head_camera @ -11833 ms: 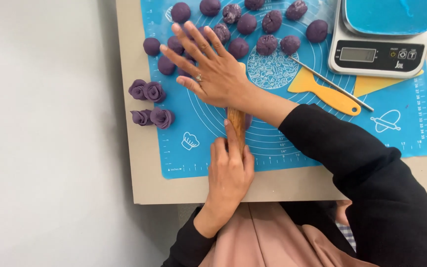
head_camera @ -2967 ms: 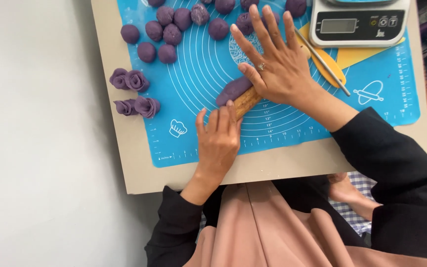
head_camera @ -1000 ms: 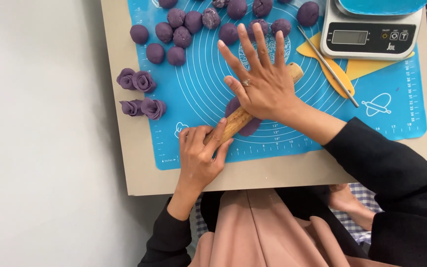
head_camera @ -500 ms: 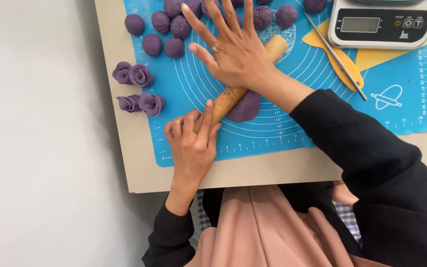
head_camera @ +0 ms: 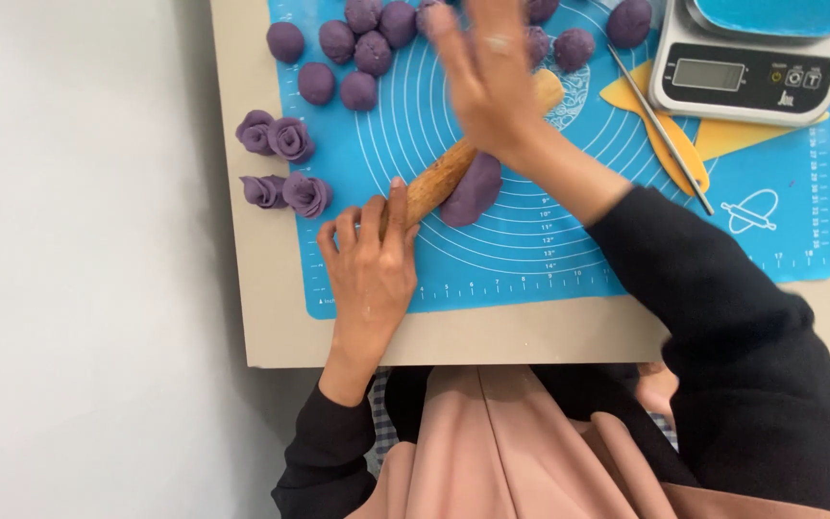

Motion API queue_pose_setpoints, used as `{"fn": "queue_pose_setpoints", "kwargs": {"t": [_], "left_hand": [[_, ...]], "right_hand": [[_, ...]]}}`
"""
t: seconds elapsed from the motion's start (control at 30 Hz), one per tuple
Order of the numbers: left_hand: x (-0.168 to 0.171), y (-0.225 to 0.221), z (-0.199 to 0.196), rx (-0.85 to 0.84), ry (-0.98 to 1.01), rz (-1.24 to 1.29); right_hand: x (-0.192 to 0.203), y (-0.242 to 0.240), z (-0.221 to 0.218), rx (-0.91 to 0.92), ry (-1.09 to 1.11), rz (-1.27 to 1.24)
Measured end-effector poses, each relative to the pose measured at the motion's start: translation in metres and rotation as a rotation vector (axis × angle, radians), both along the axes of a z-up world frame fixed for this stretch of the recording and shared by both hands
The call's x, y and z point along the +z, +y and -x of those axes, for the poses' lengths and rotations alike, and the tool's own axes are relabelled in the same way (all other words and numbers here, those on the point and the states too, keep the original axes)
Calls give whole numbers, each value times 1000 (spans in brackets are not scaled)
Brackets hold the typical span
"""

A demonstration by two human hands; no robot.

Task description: The person is preparing decorative dough roses by rolling out purple dough into thin sheets, cutting them into specific shapes with a scraper, and then carefully assembling the pieces.

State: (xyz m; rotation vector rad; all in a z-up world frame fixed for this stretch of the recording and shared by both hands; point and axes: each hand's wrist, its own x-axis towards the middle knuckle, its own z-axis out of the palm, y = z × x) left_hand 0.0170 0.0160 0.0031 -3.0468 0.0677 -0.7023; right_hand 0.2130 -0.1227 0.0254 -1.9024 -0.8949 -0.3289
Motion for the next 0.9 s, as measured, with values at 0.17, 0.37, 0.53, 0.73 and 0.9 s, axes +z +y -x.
{"fn": "queue_pose_setpoints", "kwargs": {"t": [0.17, 0.37, 0.53, 0.73, 0.9], "left_hand": [[5, -3, -1, 4, 77, -80], [-1, -12, -11, -40, 19, 26], [-16, -15, -18, -58, 45, 80], [-2, -12, 4, -65, 194, 413], [32, -6, 26, -67, 348, 932]], "right_hand": [[26, -53, 78, -197, 175, -53], [-14, -69, 91, -90, 674, -189], [-9, -65, 96, -141, 657, -177], [0, -71, 103, -82, 806, -221], [-4, -88, 94, 2, 890, -171]]}}
